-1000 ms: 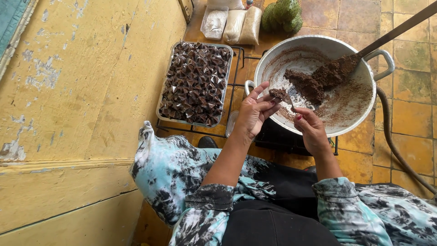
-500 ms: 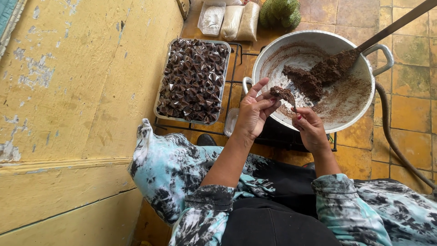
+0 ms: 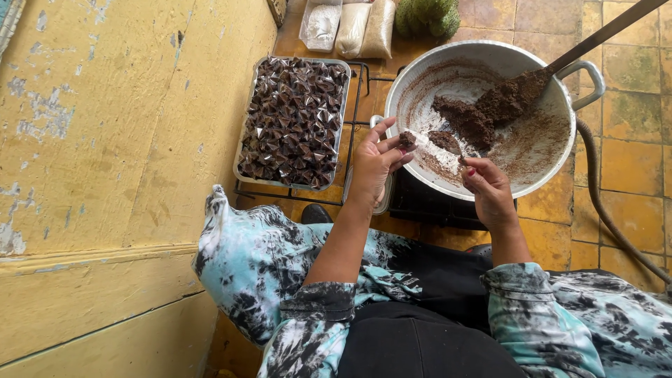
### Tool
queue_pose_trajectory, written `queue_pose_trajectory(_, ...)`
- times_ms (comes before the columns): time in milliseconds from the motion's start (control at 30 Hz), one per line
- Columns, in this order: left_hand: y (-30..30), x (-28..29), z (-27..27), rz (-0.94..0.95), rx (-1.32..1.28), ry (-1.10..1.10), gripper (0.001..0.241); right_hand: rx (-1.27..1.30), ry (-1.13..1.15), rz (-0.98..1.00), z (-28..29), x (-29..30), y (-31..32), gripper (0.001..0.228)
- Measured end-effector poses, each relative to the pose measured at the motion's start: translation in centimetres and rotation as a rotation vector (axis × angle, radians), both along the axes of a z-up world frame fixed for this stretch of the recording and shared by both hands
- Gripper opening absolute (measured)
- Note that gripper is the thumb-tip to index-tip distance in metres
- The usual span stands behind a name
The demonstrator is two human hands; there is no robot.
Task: Portioning a dark food mixture into individual wrappers and folding them
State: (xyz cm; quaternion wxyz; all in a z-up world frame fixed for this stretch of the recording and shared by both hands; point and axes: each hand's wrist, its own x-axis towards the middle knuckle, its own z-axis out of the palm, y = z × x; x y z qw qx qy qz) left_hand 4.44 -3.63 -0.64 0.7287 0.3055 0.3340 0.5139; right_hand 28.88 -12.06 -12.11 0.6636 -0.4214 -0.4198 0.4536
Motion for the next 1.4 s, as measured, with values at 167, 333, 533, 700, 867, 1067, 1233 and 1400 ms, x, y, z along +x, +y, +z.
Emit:
queue_pose_trajectory(167,0.1,0.0,-0.3,0.009,0.067,0.172,0.065,-0.002,-0.108,0.003,1.8,-1.5,0.1,0.026)
queue_pose_trajectory(333,0.0,0.4,-1.1,-0.009,0.08,0.226,0.065,-0.032,-0.157,0.012,2.5,-2.3,0.0,0.027)
queue_pose_trajectory(533,0.3,0.7,-0.8,-0.03,-0.02,-0.05,0.065,-0.026,-0.056,0.009,0.3,-2.0,0.0,0.028)
queue_pose_trajectory(700,0.5,1.0,-2.1,-0.08,-0.072,-0.26,0.063,-0.031,0.072,0.038,0.6,-2.6,-0.2,0.027)
queue_pose_trajectory(867,0.3,1.1,-2.0,-0.048,-0.062,-0.275,0.064,-0.054,0.067,0.034,0.1,-2.2,-0.2,0.029)
queue_pose_trajectory(1067,0.5,0.4,-1.7,0.02,0.001,-0.073,0.064,-0.239,-0.313,-0.081,3.3,0.1,-0.4,0.026)
queue_pose_trajectory(1233,1.0,0.7,-4.1,-0.05,-0.011,-0.04,0.073,-0.526,-1.419,-0.34,-2.1,4.6,-0.1,0.018)
queue_pose_trajectory(1400,1.2,1.0,-5.2,-0.162,-0.088,-0.117,0.072,-0.461,-1.842,-0.48,-5.3,5.8,-0.7,0.014)
